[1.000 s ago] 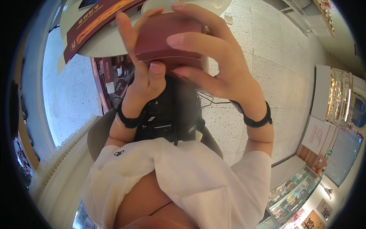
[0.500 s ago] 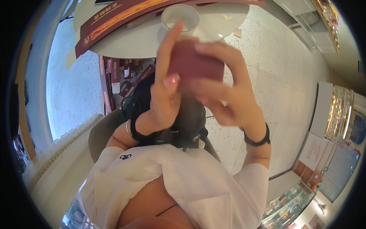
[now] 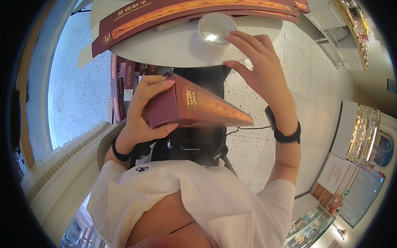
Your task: The person assembles long, rectangular cardboard boxes by folding flaps and securing them with adhesive tape. They handle multiple boxes one at a time, folding the sides and applying tape to seal the joints.
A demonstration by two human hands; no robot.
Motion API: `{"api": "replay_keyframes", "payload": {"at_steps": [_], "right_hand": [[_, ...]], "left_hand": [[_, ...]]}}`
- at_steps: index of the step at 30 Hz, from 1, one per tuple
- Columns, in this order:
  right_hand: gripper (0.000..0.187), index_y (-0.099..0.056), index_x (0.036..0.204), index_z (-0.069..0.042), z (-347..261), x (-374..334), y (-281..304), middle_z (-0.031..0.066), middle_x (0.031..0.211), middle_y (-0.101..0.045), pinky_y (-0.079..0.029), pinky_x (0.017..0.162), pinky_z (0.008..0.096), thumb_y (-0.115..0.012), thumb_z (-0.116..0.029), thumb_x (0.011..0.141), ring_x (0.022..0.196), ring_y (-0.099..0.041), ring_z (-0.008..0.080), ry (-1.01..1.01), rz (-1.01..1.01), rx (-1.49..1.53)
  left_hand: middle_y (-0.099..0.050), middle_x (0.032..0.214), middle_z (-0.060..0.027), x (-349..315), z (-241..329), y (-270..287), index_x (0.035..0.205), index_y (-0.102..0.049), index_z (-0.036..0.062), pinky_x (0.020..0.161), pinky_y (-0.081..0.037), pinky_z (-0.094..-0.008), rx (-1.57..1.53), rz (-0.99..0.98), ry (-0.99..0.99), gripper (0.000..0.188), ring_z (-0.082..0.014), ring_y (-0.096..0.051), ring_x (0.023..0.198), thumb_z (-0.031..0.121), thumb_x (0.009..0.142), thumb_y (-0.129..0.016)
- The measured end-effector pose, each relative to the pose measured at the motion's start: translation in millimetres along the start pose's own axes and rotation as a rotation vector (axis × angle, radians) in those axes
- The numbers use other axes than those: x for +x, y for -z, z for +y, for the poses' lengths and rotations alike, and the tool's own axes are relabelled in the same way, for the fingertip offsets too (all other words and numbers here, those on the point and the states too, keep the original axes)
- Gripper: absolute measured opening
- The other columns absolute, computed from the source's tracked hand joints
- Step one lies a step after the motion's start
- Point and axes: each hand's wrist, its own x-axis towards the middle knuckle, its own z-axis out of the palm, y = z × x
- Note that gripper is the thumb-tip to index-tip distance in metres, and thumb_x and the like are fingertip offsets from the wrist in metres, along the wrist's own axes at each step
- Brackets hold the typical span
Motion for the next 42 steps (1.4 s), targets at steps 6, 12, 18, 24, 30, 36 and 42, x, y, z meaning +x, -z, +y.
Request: {"api": "replay_keyframes", "payload": {"at_steps": [6, 12, 18, 24, 30, 36, 42], "right_hand": [[0.018, -0.066, 0.092, -0.011, 8.4, 25.0, -55.9, 0.0051, 0.064, -0.057, -0.043, 0.051, 0.0326, -0.07, -0.019, 0.077, 0.06, -0.05, 0.0206, 0.022, 0.048, -0.138], [0.033, -0.06, 0.088, 0.001, -48.4, 16.8, -80.2, 0.0027, 0.073, -0.049, -0.032, 0.051, 0.0247, -0.071, -0.028, 0.078, 0.057, -0.039, 0.0115, -0.002, 0.122, 0.976], [0.036, -0.057, 0.097, 0.002, -70.4, 8.9, -128.2, 0.001, 0.08, -0.051, -0.032, 0.054, 0.0204, -0.067, -0.029, 0.083, 0.064, -0.042, 0.0058, -0.075, -0.051, 1.354], [0.033, -0.055, 0.1, 0.001, -75.2, -0.1, -142.8, 0.0036, 0.086, -0.057, -0.038, 0.056, 0.0195, -0.068, -0.024, 0.083, 0.069, -0.048, 0.0051, -0.206, -0.06, 1.464], [0.042, -0.054, 0.098, -0.004, -78.4, -3.0, -122.3, 0.0044, 0.081, -0.054, -0.041, 0.058, 0.023, -0.08, -0.021, 0.071, 0.069, -0.051, 0.0133, -0.173, 0.382, 0.95], [0.042, -0.051, 0.073, -0.003, -81.8, 7.2, -103.0, 0.0055, 0.071, -0.045, -0.037, 0.052, 0.0252, -0.077, -0.036, 0.07, 0.06, -0.044, 0.0153, 0.123, 0.115, 0.72], [0.037, -0.047, 0.07, -0.002, -83.0, 8.9, -97.8, 0.0026, 0.066, -0.039, -0.029, 0.046, 0.0226, -0.074, -0.028, 0.076, 0.055, -0.037, 0.0113, 0.051, 0.049, 0.787]], "left_hand": [[-0.047, 0.113, -0.0138, -54.8, -34.7, 68.0, 0.126, -0.052, 0.008, 0.096, -0.037, -0.0349, -0.104, -0.324, 0.244, 0.067, -0.0292, -0.047, 0.106, 0.004, 0.063, -0.074], [-0.046, 0.119, -0.0162, -93.8, -58.7, 102.4, 0.123, -0.054, 0.007, 0.101, -0.034, -0.0382, 0.196, -0.489, 0.44, 0.06, -0.0321, -0.045, 0.113, 0.015, 0.068, -0.076], [-0.064, 0.097, -0.0128, -56.4, -22.2, 77.8, 0.102, -0.065, 0.0012, 0.081, -0.048, -0.0295, 0.233, -0.091, 0.47, 0.036, -0.0259, -0.063, 0.088, 0.022, 0.075, -0.075], [-0.068, 0.097, -0.0109, -40.7, -49.0, 27.2, 0.106, -0.064, -0.0022, 0.077, -0.049, -0.0262, -0.261, 0.217, 0.273, 0.03, -0.0136, -0.064, 0.091, 0.015, 0.081, -0.07], [-0.068, 0.087, -0.0091, -27.1, -34.1, 7.5, 0.106, -0.062, -0.0069, 0.075, -0.047, -0.0219, -0.423, 0.325, 0.499, 0.027, -0.0076, -0.06, 0.081, 0.016, 0.092, -0.059], [-0.063, 0.078, -0.01, -33.0, -35.6, 0.3, 0.099, -0.061, -0.0075, 0.062, -0.043, -0.025, -0.277, 0.249, 0.376, 0.037, -0.0111, -0.054, 0.067, 0.022, 0.099, -0.04], [-0.055, 0.067, -0.0114, -31.5, -31.0, 1.9, 0.101, -0.06, -0.0067, 0.055, -0.04, -0.0296, -0.126, 0.19, 0.271, 0.037, -0.0189, -0.05, 0.057, 0.021, 0.098, -0.035]]}}
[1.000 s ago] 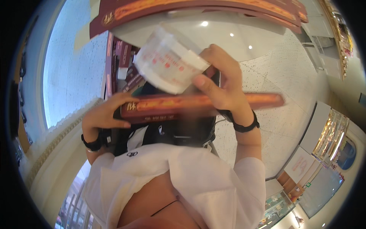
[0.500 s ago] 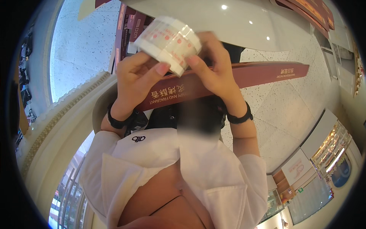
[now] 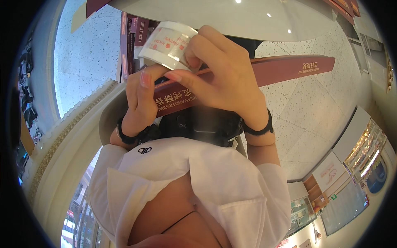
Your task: The person assembles long, rectangular cardboard boxes by folding flaps and securing them with adhesive tape. They handle multiple boxes one at a time, folding the sides and applying tape to seal the joints.
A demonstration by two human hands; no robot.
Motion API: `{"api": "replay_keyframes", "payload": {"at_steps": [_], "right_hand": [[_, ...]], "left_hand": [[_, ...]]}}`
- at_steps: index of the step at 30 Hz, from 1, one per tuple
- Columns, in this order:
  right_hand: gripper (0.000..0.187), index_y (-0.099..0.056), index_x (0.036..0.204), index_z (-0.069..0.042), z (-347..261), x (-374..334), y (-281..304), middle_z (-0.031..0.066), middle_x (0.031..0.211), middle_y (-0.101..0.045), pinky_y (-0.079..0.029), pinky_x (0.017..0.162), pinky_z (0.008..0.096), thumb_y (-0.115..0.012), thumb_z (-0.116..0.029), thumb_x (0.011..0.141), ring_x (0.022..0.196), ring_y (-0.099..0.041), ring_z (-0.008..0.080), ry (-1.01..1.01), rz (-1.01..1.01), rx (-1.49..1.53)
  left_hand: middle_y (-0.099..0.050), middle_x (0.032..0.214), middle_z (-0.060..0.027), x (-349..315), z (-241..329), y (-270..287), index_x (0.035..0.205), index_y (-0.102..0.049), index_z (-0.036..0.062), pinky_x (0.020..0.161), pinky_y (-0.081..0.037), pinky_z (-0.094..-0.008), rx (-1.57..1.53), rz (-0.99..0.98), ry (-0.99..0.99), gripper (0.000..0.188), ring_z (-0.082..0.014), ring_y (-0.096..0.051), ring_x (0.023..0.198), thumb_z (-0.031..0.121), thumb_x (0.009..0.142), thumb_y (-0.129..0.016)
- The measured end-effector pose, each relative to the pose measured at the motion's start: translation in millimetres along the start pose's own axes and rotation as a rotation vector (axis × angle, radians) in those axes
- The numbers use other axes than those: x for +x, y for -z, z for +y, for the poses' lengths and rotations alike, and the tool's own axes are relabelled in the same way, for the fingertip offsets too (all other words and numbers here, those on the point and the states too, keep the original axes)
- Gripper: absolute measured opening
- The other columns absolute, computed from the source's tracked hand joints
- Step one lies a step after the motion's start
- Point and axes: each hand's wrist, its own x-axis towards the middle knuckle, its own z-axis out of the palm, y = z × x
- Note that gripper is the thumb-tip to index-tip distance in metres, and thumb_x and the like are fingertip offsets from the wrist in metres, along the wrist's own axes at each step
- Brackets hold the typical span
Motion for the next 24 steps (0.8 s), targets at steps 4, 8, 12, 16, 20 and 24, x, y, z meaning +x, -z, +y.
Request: {"api": "replay_keyframes", "payload": {"at_steps": [4, 8, 12, 16, 20, 24], "right_hand": [[0.031, -0.048, 0.071, -0.002, 2.6, 1.4, -1.0, 0.0029, 0.066, -0.04, -0.028, 0.046, 0.0225, -0.071, -0.022, 0.078, 0.055, -0.036, 0.011, 0.0, -0.002, 0.039], [0.028, -0.049, 0.073, -0.001, 3.2, 0.6, -0.2, 0.0034, 0.067, -0.042, -0.028, 0.047, 0.0229, -0.069, -0.02, 0.079, 0.055, -0.037, 0.0113, -0.021, -0.022, 0.048], [0.03, -0.051, 0.074, -0.002, 0.6, 2.5, 1.5, 0.0045, 0.068, -0.044, -0.032, 0.048, 0.0247, -0.073, -0.022, 0.076, 0.055, -0.041, 0.0147, -0.007, -0.033, 0.051], [0.031, -0.053, 0.078, -0.004, -3.9, 6.3, 8.7, 0.006, 0.07, -0.048, -0.042, 0.051, 0.0264, -0.077, -0.021, 0.071, 0.056, -0.049, 0.0199, -0.007, -0.09, 0.009], [0.03, -0.053, 0.078, -0.004, -3.5, 3.9, 7.8, 0.0053, 0.071, -0.048, -0.041, 0.051, 0.0247, -0.077, -0.02, 0.071, 0.056, -0.048, 0.0175, -0.043, -0.095, 0.079], [0.021, -0.054, 0.08, -0.002, -6.3, 2.1, 8.7, 0.0059, 0.072, -0.048, -0.039, 0.051, 0.0241, -0.071, -0.014, 0.077, 0.056, -0.048, 0.0165, -0.101, -0.072, 0.181]], "left_hand": [[-0.051, 0.064, -0.0118, 1.9, -1.0, -0.6, 0.093, -0.059, -0.005, 0.054, -0.039, -0.0317, 0.046, 0.032, -0.05, 0.031, -0.0235, -0.047, 0.054, 0.017, 0.097, -0.038], [-0.048, 0.062, -0.0122, 4.2, 0.2, 0.9, 0.082, -0.055, -0.0026, 0.053, -0.038, -0.0339, 0.083, 0.034, -0.054, 0.024, -0.0282, -0.045, 0.053, 0.011, 0.095, -0.04], [-0.049, 0.062, -0.013, 4.1, -0.5, -1.0, 0.079, -0.053, -0.0021, 0.052, -0.039, -0.0354, 0.066, 0.049, -0.062, 0.021, -0.0307, -0.046, 0.053, 0.009, 0.093, -0.042], [-0.05, 0.063, -0.0138, 3.5, 0.6, -0.7, 0.081, -0.053, -0.0028, 0.051, -0.039, -0.0367, 0.054, 0.034, -0.016, 0.018, -0.0322, -0.048, 0.054, 0.007, 0.092, -0.043], [-0.052, 0.063, -0.0132, 1.9, -1.6, -2.5, 0.082, -0.054, -0.0029, 0.05, -0.041, -0.0369, 0.15, 0.091, -0.156, 0.016, -0.0321, -0.05, 0.054, 0.006, 0.091, -0.045], [-0.058, 0.065, -0.0134, 3.6, 3.1, 0.3, 0.083, -0.059, -0.0016, 0.049, -0.043, -0.0361, 0.204, 0.084, -0.155, 0.014, -0.0318, -0.055, 0.055, 0.009, 0.088, -0.052]]}}
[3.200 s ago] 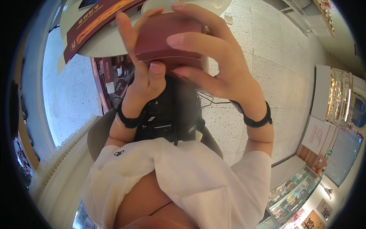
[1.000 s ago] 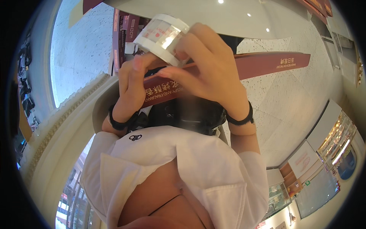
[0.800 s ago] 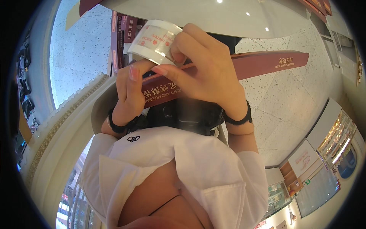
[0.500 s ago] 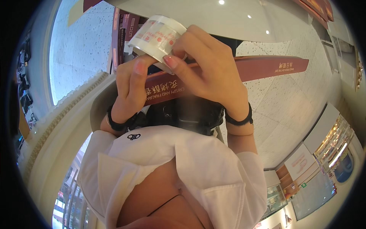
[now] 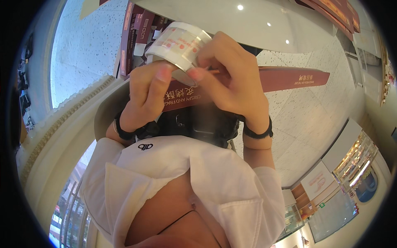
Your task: The person assembles long, rectangular cardboard boxes by folding flaps and securing them with adhesive tape. They handle multiple boxes one at a time, folding the sides and applying tape to seal the joints.
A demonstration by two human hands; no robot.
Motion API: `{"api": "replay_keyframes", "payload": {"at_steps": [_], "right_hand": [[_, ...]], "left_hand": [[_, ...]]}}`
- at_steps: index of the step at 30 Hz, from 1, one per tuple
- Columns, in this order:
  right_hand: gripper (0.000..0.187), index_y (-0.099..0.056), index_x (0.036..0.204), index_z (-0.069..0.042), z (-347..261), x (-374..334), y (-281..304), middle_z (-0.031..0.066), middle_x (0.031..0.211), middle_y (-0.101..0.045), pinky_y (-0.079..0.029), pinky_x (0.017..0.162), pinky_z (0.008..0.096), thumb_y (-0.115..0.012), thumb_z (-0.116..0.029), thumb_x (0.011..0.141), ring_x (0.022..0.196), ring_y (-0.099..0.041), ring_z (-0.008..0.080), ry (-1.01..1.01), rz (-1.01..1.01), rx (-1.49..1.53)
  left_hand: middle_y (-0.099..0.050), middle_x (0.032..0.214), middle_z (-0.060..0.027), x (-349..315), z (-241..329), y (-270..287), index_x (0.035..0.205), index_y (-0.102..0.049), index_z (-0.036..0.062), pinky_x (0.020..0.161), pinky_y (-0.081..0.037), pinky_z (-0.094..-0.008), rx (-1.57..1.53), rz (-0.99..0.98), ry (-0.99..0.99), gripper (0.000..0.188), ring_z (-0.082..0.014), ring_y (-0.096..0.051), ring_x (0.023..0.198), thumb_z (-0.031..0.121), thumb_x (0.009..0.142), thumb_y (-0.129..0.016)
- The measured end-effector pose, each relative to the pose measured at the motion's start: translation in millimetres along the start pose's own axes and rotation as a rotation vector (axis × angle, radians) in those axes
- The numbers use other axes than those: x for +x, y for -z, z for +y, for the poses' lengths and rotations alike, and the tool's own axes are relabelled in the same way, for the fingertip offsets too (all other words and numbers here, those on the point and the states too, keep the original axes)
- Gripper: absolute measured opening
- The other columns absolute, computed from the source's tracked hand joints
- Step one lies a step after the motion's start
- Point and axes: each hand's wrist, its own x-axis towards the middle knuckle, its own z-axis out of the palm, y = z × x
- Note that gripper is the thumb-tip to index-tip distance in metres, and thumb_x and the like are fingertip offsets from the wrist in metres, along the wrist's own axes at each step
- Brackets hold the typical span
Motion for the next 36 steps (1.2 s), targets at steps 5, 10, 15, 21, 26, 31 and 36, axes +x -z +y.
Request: {"api": "replay_keyframes", "payload": {"at_steps": [5, 10, 15, 21, 26, 31, 36], "right_hand": [[0.011, -0.055, 0.082, -0.001, 7.8, -1.4, -2.8, 0.0076, 0.073, -0.049, -0.04, 0.051, 0.0254, -0.064, -0.007, 0.082, 0.057, -0.05, 0.0188, 0.063, 0.024, -0.073], [0.013, -0.052, 0.084, -0.002, 6.2, -6.7, -16.5, 0.0089, 0.071, -0.053, -0.042, 0.051, 0.0296, -0.065, -0.004, 0.08, 0.055, -0.052, 0.0242, 0.118, 0.114, -0.242], [0.022, -0.049, 0.086, -0.004, 6.9, -11.1, -29.0, 0.0109, 0.072, -0.057, -0.045, 0.052, 0.0303, -0.068, 0.0, 0.075, 0.055, -0.054, 0.0254, 0.242, 0.249, -0.269], [0.025, -0.048, 0.086, -0.004, 13.9, -16.3, -25.7, 0.0123, 0.074, -0.059, -0.047, 0.053, 0.0319, -0.066, 0.006, 0.072, 0.058, -0.056, 0.0258, 0.261, 0.307, -0.073], [0.022, -0.048, 0.084, -0.004, 19.6, -19.3, -22.2, 0.0119, 0.07, -0.056, -0.046, 0.051, 0.033, -0.057, 0.011, 0.071, 0.058, -0.056, 0.0253, 0.319, 0.246, 0.203], [0.013, -0.039, 0.086, -0.006, 10.6, -24.4, -21.7, 0.0084, 0.067, -0.05, -0.037, 0.045, 0.0253, -0.048, -0.013, 0.091, 0.049, -0.046, 0.0148, 0.333, 0.325, 0.428], [0.025, -0.033, 0.089, -0.008, 9.1, -18.7, -3.7, 0.0081, 0.07, -0.047, -0.039, 0.054, 0.0249, -0.038, -0.03, 0.1, 0.057, -0.044, 0.0142, 0.257, 0.555, 0.219]], "left_hand": [[-0.062, 0.066, -0.0136, 3.1, 3.2, -8.8, 0.083, -0.064, -0.0001, 0.05, -0.046, -0.034, 0.051, 0.065, 0.101, 0.015, -0.0294, -0.06, 0.055, 0.015, 0.081, -0.064], [-0.063, 0.064, -0.0119, 3.4, -2.0, -19.6, 0.083, -0.065, 0.0004, 0.05, -0.048, -0.0295, -0.016, 0.187, 0.2, 0.016, -0.027, -0.061, 0.054, 0.015, 0.077, -0.067], [-0.062, 0.06, -0.0103, 4.3, 0.1, -22.2, 0.08, -0.065, -0.0003, 0.048, -0.047, -0.0252, -0.031, 0.297, 0.23, 0.014, -0.0191, -0.06, 0.049, 0.013, 0.077, -0.067], [-0.061, 0.06, -0.0103, 8.4, 10.8, -22.3, 0.08, -0.064, -0.001, 0.048, -0.046, -0.023, -0.051, 0.34, 0.215, 0.012, -0.0111, -0.056, 0.048, 0.011, 0.078, -0.067], [-0.057, 0.058, -0.0074, 7.2, 3.8, -23.6, 0.079, -0.063, -0.0026, 0.05, -0.042, -0.0211, -0.03, 0.375, 0.175, 0.012, -0.0056, -0.05, 0.051, 0.009, 0.08, -0.066], [-0.058, 0.06, -0.0038, 10.8, 2.5, -17.9, 0.081, -0.061, -0.0062, 0.052, -0.039, -0.0198, -0.084, 0.443, 0.203, 0.013, -0.0014, -0.046, 0.059, 0.007, 0.084, -0.063], [-0.061, 0.068, -0.0029, 10.5, 11.4, -20.6, 0.092, -0.063, -0.0079, 0.057, -0.043, -0.019, -0.171, 0.36, 0.15, 0.015, -0.0024, -0.052, 0.064, 0.005, 0.086, -0.061]]}}
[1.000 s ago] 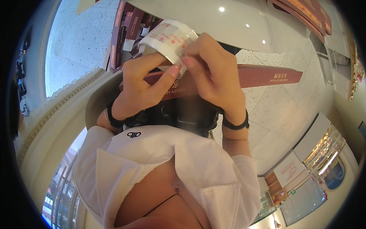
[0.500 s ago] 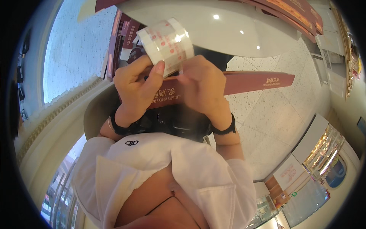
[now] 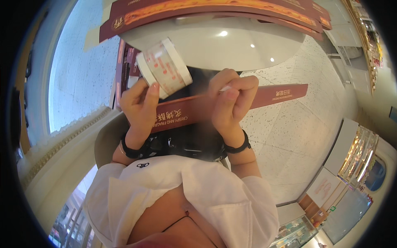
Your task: The person assembles long, rectangular cardboard boxes by folding flaps and securing them with adhesive tape. They handle multiple boxes one at a time, folding the sides and applying tape to seal the joints.
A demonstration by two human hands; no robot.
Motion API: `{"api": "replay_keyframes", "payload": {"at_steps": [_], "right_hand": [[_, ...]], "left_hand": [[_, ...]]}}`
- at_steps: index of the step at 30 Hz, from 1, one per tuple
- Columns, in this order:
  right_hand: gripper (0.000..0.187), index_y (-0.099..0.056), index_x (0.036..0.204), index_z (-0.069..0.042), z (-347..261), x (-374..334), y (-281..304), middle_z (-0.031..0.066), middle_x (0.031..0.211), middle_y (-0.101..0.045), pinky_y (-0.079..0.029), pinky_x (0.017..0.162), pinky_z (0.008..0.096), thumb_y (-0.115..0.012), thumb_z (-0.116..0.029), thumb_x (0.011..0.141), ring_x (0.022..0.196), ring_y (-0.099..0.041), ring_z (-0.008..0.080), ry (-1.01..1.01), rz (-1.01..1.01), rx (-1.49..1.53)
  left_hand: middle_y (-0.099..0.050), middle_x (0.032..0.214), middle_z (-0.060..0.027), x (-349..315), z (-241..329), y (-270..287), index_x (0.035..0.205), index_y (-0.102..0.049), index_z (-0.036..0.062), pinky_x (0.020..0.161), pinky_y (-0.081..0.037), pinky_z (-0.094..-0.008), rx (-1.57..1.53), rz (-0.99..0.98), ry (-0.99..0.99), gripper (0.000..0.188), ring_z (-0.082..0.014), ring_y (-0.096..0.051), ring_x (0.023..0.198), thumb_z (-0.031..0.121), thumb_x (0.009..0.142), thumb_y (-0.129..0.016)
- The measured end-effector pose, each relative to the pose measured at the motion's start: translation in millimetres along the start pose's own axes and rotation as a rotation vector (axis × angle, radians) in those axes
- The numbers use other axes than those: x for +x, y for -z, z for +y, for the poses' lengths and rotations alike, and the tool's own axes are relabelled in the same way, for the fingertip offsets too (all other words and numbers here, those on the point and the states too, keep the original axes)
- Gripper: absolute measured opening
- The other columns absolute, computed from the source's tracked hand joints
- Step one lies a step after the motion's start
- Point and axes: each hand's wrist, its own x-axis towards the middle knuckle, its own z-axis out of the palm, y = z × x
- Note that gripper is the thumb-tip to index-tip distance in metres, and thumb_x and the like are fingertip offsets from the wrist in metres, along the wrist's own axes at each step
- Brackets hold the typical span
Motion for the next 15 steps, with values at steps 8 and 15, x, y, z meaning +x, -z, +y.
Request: {"api": "replay_keyframes", "payload": {"at_steps": [8, 15], "right_hand": [[0.021, -0.031, 0.093, -0.007, 18.9, 12.9, -30.9, 0.012, 0.08, -0.048, -0.042, 0.06, 0.0271, -0.034, -0.025, 0.101, 0.065, -0.045, 0.0145, 0.121, 0.325, -0.232], [0.025, -0.031, 0.092, -0.007, 12.3, 36.9, 7.1, 0.0064, 0.07, -0.047, -0.034, 0.05, 0.0211, -0.034, -0.03, 0.101, 0.055, -0.037, 0.0098, 0.259, 0.226, -0.451]], "left_hand": [[-0.061, 0.076, -0.0059, -14.7, -16.5, -22.7, 0.101, -0.062, -0.0052, 0.063, -0.044, -0.0186, -0.115, -0.14, 0.159, 0.017, -0.0034, -0.053, 0.071, 0.006, 0.09, -0.057], [-0.052, 0.129, -0.0134, 1.0, -1.4, 46.0, 0.119, -0.058, 0.0077, 0.099, -0.039, -0.0403, 0.676, -0.497, -0.179, 0.063, -0.0344, -0.048, 0.117, 0.026, 0.062, -0.078]]}}
